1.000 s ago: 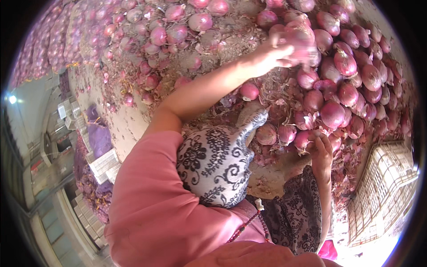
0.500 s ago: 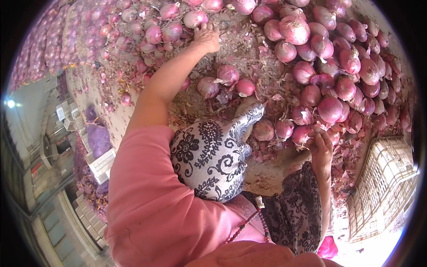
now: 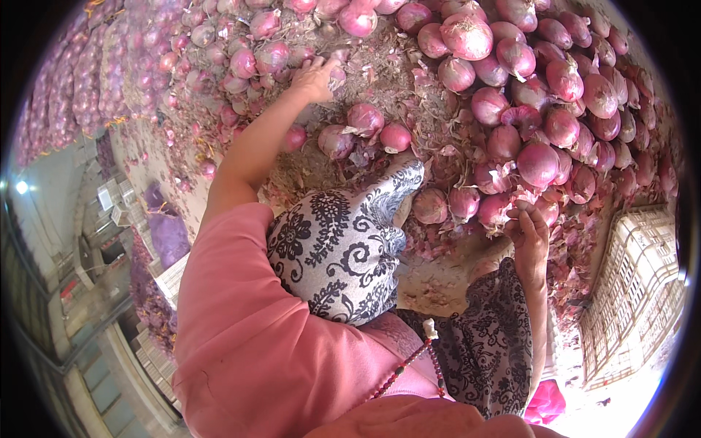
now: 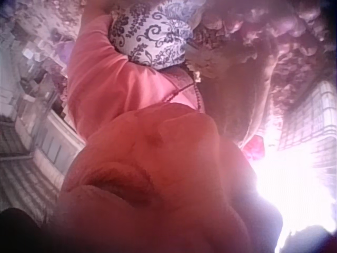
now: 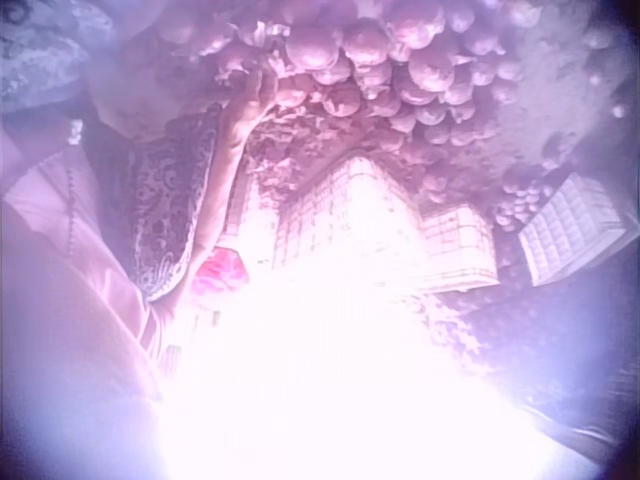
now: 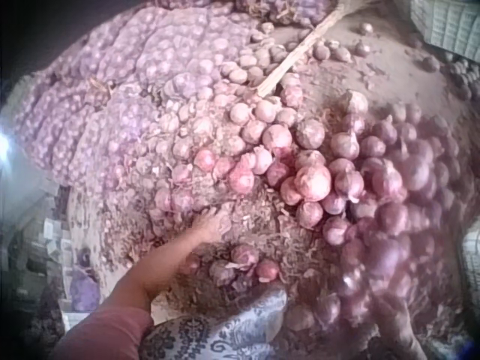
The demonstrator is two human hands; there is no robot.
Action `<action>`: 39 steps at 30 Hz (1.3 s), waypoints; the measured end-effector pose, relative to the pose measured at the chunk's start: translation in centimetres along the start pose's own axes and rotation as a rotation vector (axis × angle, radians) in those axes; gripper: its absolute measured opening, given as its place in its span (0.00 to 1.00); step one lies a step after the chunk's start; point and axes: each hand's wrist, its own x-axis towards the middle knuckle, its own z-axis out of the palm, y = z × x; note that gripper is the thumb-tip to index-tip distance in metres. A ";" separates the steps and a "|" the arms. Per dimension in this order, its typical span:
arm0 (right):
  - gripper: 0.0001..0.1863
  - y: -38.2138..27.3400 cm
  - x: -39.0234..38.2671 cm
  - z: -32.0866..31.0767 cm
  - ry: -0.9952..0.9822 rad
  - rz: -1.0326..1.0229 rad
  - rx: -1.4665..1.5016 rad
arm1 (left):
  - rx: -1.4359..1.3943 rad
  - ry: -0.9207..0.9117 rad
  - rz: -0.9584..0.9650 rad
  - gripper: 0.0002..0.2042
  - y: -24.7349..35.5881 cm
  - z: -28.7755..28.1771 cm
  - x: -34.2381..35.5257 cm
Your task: The person sorts red onions by hand while sitting on the floor, picking up individual onions, removing loose skins, and placing them into baskets.
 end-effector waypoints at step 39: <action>0.65 -0.8 1.4 3.3 0.242 -0.369 -1.008 | -1.036 0.125 0.801 0.25 27.6 -0.4 -11.2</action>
